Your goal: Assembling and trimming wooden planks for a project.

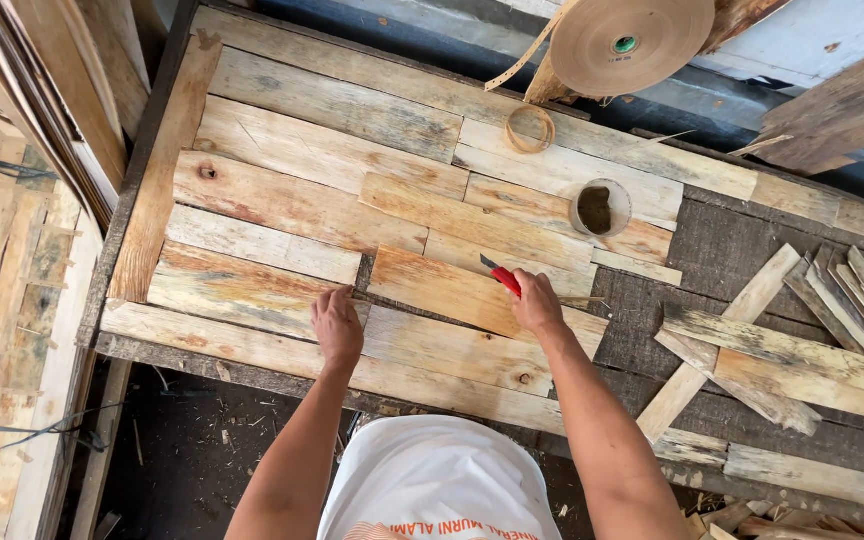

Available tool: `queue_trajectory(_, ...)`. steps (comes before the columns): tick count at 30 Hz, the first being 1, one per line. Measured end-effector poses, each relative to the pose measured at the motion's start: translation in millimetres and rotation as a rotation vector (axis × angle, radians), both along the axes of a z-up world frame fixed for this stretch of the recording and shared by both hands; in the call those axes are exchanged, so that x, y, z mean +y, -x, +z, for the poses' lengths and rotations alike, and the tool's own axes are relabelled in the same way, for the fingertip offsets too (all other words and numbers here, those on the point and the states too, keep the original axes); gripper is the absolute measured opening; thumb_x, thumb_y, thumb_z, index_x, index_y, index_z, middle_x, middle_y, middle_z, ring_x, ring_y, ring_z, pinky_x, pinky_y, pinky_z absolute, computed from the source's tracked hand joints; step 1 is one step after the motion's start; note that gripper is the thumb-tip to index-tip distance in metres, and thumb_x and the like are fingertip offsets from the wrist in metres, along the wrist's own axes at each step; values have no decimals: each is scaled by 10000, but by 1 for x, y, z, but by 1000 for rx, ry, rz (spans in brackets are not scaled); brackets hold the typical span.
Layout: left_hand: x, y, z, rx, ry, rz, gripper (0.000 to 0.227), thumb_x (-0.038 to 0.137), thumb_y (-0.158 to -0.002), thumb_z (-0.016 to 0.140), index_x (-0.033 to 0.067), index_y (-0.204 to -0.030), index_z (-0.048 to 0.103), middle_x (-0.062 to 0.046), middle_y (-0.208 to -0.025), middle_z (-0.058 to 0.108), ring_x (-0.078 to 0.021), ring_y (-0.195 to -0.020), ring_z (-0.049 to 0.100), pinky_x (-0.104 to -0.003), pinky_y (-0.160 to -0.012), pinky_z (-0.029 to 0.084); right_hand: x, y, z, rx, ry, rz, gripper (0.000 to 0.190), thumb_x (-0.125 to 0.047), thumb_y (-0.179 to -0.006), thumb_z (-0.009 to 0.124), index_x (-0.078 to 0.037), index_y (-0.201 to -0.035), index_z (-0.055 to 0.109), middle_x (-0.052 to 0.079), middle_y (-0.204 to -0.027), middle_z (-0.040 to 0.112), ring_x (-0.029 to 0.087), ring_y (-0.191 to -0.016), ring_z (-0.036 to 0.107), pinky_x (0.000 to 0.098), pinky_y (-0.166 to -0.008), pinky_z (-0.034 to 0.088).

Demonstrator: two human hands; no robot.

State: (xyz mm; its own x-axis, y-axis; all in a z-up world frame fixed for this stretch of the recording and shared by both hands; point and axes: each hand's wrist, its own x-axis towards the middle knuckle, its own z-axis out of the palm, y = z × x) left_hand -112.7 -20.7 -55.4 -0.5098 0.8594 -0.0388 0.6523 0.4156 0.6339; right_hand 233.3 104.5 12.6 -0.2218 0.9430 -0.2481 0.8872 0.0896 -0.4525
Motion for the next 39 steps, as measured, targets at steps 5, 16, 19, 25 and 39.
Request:
queue_trajectory(5, -2, -3, 20, -11, 37, -24, 386, 138, -901, 660, 156, -1287, 654, -77, -1329, 589, -333, -1263, 495, -500, -1052, 378, 8, 1, -5, 33, 15, 75, 201, -171, -916, 712, -58, -1067, 645, 217, -939, 695, 436, -940, 619, 535, -816, 518)
queue_trajectory(16, -5, -3, 16, 1, 30, -60, 400, 164, -900, 687, 187, -1298, 659, -57, -1322, 580, -322, -1294, 483, -492, -1083, 368, 9, 17, -5, 55, 8, 156, 194, -177, -916, 713, -49, -1041, 636, 192, -981, 725, 435, -933, 626, 534, -805, 523)
queue_trajectory(19, -5, -4, 20, 8, 24, -68, 427, 158, -896, 683, 179, -1321, 646, -68, -1331, 572, -329, -1283, 477, -496, -1077, 365, 6, 24, 2, -2, 25, 86, 234, -189, -907, 724, -78, -1093, 635, 194, -972, 712, 420, -951, 626, 533, -806, 525)
queue_trajectory(25, -6, -5, 23, 34, 82, -119, 401, 150, -928, 642, 233, -1320, 675, -80, -1342, 557, -329, -1305, 465, -498, -1094, 356, -2, 24, -10, 23, -79, 52, 229, -151, -886, 726, -79, -1085, 637, 156, -975, 731, 406, -930, 618, 506, -824, 511)
queue_trajectory(39, -5, -7, 29, 13, 48, -108, 413, 134, -922, 644, 179, -1332, 646, -73, -1365, 557, -339, -1318, 460, -497, -1114, 352, -14, 31, -11, -25, -188, 3, 235, -90, -831, 768, -63, -1029, 645, 155, -955, 703, 383, -928, 627, 487, -829, 524)
